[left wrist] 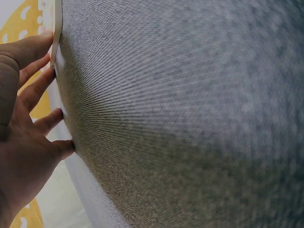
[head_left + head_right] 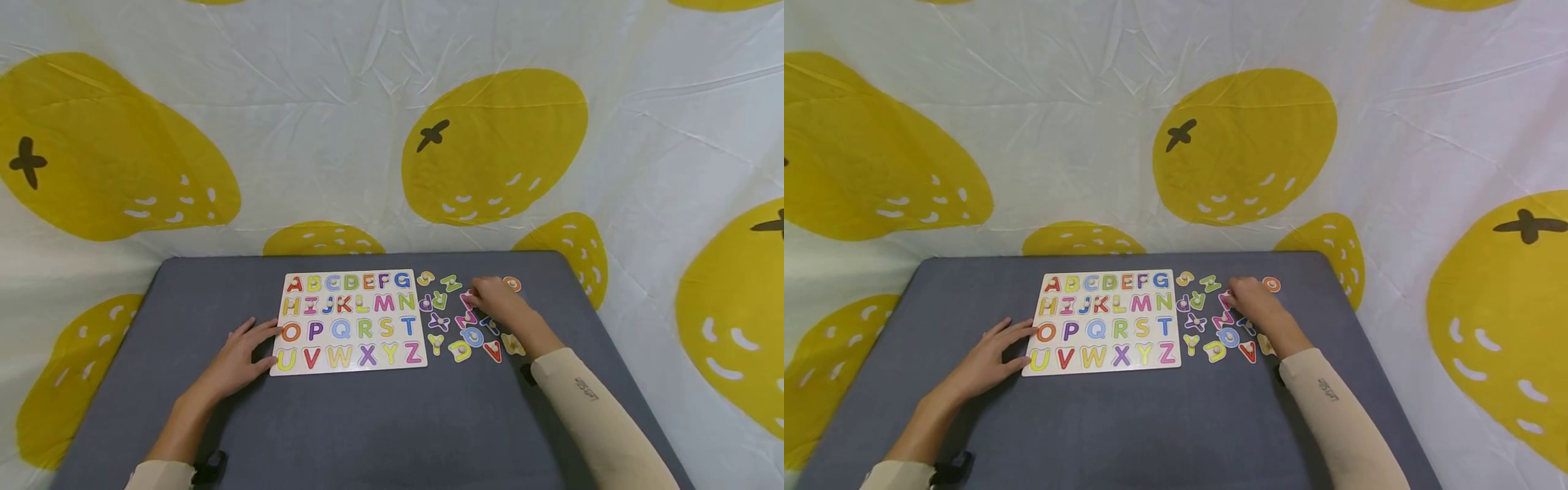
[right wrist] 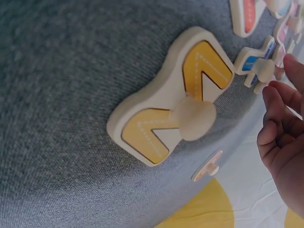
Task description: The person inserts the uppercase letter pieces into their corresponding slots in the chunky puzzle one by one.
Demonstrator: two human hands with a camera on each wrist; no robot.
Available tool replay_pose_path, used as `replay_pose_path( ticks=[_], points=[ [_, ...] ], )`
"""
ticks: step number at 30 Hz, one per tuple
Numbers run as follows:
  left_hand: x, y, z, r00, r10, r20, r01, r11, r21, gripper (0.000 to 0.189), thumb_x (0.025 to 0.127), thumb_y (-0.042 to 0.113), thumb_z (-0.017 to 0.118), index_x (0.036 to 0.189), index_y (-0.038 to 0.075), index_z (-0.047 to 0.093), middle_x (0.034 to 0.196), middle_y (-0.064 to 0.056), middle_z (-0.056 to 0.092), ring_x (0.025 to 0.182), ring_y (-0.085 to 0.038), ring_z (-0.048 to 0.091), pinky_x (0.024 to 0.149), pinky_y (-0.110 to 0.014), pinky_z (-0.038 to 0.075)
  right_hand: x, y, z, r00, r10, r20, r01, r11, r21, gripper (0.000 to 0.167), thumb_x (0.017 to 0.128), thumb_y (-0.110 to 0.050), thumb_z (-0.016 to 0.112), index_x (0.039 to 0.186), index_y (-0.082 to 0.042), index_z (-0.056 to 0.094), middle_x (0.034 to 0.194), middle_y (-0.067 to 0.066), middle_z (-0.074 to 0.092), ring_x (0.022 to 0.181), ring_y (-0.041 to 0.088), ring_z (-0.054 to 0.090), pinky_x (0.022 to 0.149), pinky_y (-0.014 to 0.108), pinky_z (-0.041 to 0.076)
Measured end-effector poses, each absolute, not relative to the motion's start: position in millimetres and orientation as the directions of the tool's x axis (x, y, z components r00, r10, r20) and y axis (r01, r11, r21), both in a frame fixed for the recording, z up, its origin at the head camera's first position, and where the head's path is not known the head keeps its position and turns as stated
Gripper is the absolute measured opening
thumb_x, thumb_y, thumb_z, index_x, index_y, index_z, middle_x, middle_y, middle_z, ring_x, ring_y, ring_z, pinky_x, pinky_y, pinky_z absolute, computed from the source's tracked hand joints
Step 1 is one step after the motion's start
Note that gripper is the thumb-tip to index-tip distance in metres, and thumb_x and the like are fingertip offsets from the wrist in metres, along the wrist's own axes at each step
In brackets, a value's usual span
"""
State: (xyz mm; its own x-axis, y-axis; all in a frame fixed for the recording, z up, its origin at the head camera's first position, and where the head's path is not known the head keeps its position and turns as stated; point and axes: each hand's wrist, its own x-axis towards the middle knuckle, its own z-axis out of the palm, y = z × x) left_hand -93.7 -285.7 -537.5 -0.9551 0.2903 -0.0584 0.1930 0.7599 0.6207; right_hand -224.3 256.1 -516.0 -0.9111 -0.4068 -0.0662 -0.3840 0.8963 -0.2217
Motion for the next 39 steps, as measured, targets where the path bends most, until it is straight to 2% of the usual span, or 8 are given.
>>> replay_pose_path(
  ticks=[4, 9, 14, 20, 28, 39],
  points=[
    [-95, -285, -538, -0.955, 0.292, -0.054, 0.198, 0.762, 0.616, 0.059, 0.09, 0.013, 0.079, 0.145, 0.009, 0.059, 0.158, -0.02, 0.046, 0.15, -0.057, 0.022, 0.109, -0.086, 0.011, -222, 258, -510, -0.906, -0.42, -0.053, -0.394, 0.882, -0.258, 0.019, 0.095, -0.02, 0.075, 0.101, -0.002, 0.07, 0.084, 0.006, 0.064, 0.073, 0.019, 0.057, 0.07, 0.04, 0.052],
    [-97, -284, -539, -0.953, 0.299, -0.056, 0.203, 0.763, 0.614, 0.059, 0.09, 0.013, 0.079, 0.145, 0.009, 0.059, 0.159, -0.02, 0.046, 0.15, -0.057, 0.022, 0.109, -0.086, 0.012, -222, 262, -510, -0.885, -0.46, -0.067, -0.424, 0.859, -0.288, 0.006, 0.095, -0.009, 0.073, 0.097, -0.005, 0.069, 0.083, 0.004, 0.061, 0.075, 0.019, 0.054, 0.069, 0.038, 0.05],
    [-99, -283, -539, -0.951, 0.3, -0.068, 0.196, 0.762, 0.617, 0.06, 0.09, 0.013, 0.079, 0.146, 0.009, 0.058, 0.159, -0.02, 0.045, 0.15, -0.057, 0.02, 0.11, -0.085, 0.01, -223, 268, -510, -0.896, -0.437, -0.077, -0.397, 0.867, -0.301, 0.006, 0.094, -0.008, 0.073, 0.095, -0.005, 0.068, 0.084, 0.005, 0.061, 0.076, 0.019, 0.054, 0.07, 0.038, 0.05],
    [-100, -282, -538, -0.951, 0.3, -0.067, 0.198, 0.764, 0.614, 0.06, 0.09, 0.013, 0.079, 0.146, 0.009, 0.058, 0.159, -0.02, 0.045, 0.151, -0.057, 0.02, 0.11, -0.085, 0.01, -225, 265, -501, -0.899, -0.436, -0.031, -0.407, 0.862, -0.302, 0.006, 0.094, -0.008, 0.074, 0.096, -0.004, 0.069, 0.084, 0.007, 0.064, 0.075, 0.02, 0.057, 0.071, 0.041, 0.053],
    [-95, -284, -540, -0.95, 0.305, -0.065, 0.201, 0.76, 0.618, 0.059, 0.089, 0.013, 0.08, 0.144, 0.009, 0.06, 0.158, -0.02, 0.047, 0.15, -0.058, 0.022, 0.109, -0.086, 0.012, -223, 233, -492, -0.881, -0.473, 0.011, -0.454, 0.838, -0.304, 0.006, 0.095, -0.009, 0.073, 0.097, -0.004, 0.071, 0.089, 0.008, 0.067, 0.081, 0.022, 0.063, 0.074, 0.042, 0.057],
    [-93, -285, -539, -0.952, 0.305, -0.038, 0.218, 0.756, 0.617, 0.058, 0.088, 0.013, 0.08, 0.143, 0.007, 0.06, 0.156, -0.023, 0.048, 0.148, -0.059, 0.024, 0.107, -0.086, 0.013, -221, 163, -484, -0.867, -0.497, -0.046, -0.457, 0.828, -0.326, 0.012, 0.1, -0.018, 0.069, 0.101, -0.006, 0.072, 0.091, 0.005, 0.066, 0.079, 0.016, 0.059, 0.072, 0.033, 0.054]
  ],
)
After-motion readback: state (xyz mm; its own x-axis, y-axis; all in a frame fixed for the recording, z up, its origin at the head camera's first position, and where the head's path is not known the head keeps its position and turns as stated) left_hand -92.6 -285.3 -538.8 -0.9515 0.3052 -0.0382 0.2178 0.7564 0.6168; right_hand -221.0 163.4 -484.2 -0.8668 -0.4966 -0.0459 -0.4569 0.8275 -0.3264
